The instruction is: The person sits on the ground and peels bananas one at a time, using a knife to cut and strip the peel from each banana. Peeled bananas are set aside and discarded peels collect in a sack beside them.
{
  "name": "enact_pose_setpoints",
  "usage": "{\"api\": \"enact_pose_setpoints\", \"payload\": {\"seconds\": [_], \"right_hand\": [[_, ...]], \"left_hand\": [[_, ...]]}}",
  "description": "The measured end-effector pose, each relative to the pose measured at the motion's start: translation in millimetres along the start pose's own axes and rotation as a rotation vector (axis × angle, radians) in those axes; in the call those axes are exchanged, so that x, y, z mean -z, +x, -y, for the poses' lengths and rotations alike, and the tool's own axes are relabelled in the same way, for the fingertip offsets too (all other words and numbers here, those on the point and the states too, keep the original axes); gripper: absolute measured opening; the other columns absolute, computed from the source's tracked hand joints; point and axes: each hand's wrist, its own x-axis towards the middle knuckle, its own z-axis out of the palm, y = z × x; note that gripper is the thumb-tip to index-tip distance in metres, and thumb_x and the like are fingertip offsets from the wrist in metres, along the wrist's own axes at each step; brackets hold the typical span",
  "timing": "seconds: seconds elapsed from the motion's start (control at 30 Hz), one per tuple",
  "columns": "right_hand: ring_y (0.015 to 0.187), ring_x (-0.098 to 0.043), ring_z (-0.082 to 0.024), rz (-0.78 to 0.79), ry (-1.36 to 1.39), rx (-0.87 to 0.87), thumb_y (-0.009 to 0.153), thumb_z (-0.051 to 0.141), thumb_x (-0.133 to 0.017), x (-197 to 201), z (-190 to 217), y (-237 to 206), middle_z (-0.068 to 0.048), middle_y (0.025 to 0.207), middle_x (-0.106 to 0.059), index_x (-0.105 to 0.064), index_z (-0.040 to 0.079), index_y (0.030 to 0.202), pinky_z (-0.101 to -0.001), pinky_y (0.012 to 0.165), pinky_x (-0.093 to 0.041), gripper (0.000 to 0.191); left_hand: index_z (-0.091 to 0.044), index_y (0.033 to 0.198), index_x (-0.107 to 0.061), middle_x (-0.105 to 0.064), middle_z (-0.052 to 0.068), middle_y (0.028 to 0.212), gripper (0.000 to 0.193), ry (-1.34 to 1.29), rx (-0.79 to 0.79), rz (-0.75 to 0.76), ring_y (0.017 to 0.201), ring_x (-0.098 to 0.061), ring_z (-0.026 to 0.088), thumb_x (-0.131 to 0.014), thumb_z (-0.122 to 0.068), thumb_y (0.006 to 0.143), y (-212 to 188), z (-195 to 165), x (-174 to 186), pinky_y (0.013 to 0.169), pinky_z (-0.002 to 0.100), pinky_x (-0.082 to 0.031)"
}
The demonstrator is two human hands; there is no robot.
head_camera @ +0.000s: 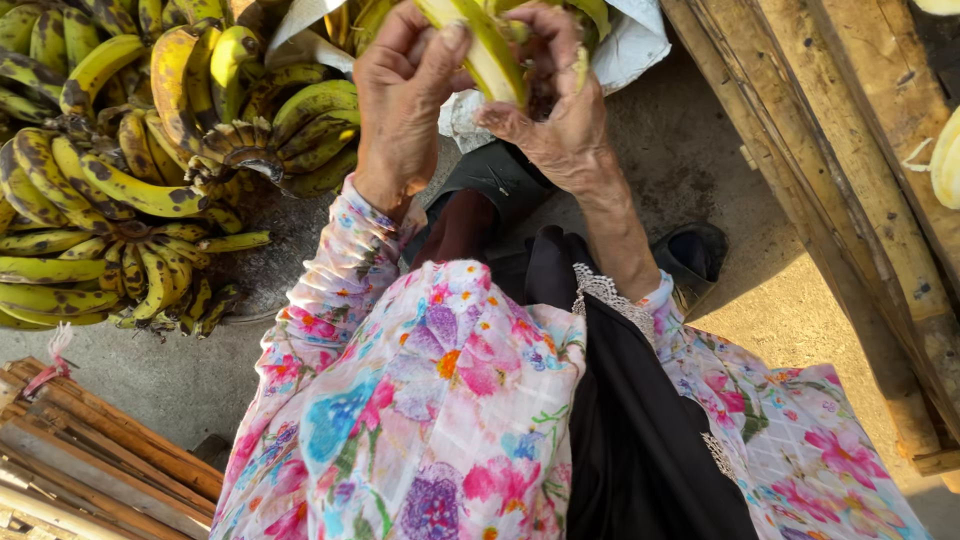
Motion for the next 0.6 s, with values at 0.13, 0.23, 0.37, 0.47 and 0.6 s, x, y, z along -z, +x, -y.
{"api": "enact_pose_setpoints", "payload": {"seconds": [0.13,0.23,0.37,0.47,0.6], "right_hand": [[0.1,-0.07,-0.013,-0.002,-0.151,0.005,0.111,0.032,-0.074,-1.6,0.7,-3.2,-0.004,0.11,-0.07,-0.058,0.004,0.137,-0.0253,0.089,-0.059,0.042],[0.08,-0.067,-0.008,0.003,-0.073,-0.131,0.114,0.038,-0.065,4.9,7.0,-8.2,-0.002,0.09,-0.07,-0.066,0.005,0.129,-0.0214,0.071,-0.054,0.036],[0.07,-0.062,-0.008,-0.07,0.154,-0.287,0.109,0.037,-0.064,4.3,9.6,-13.8,-0.005,0.088,-0.071,-0.07,0.003,0.12,-0.023,0.057,-0.046,0.037],[0.07,-0.061,-0.007,-0.076,0.136,-0.211,0.106,0.034,-0.069,2.4,11.9,-15.9,-0.006,0.093,-0.075,-0.067,0.004,0.122,-0.0215,0.056,-0.045,0.034],[0.092,-0.072,-0.015,-0.077,-0.203,0.059,0.109,0.025,-0.083,-5.0,13.8,-12.4,-0.01,0.103,-0.074,-0.062,0.0,0.121,-0.0296,0.085,-0.06,0.035]], "left_hand": [[0.002,0.128,-0.065,-0.072,0.008,0.118,0.027,0.059,0.002,0.094,0.105,-0.068,0.011,-0.074,-0.014,0.108,-1.8,0.2,-9.2,0.097,0.027,-0.056],[0.002,0.127,-0.065,-0.073,0.008,0.121,0.027,0.088,0.012,0.133,0.106,-0.069,0.012,-0.075,-0.014,0.108,-1.3,-4.9,-11.0,0.096,0.028,-0.057],[0.002,0.13,-0.065,-0.071,0.005,0.127,0.029,0.131,-0.003,0.174,0.112,-0.067,0.011,-0.074,-0.012,0.107,-0.3,-11.3,-13.9,0.101,0.028,-0.055],[-0.001,0.128,-0.068,-0.072,0.003,0.12,0.025,0.217,0.019,0.221,0.104,-0.067,0.01,-0.067,-0.016,0.109,-1.7,-14.2,-15.1,0.099,0.027,-0.055],[-0.002,0.131,-0.063,-0.071,0.004,0.121,0.03,0.079,-0.008,0.141,0.112,-0.067,0.012,-0.074,-0.013,0.105,-6.1,-7.8,-20.7,0.102,0.029,-0.055]]}}
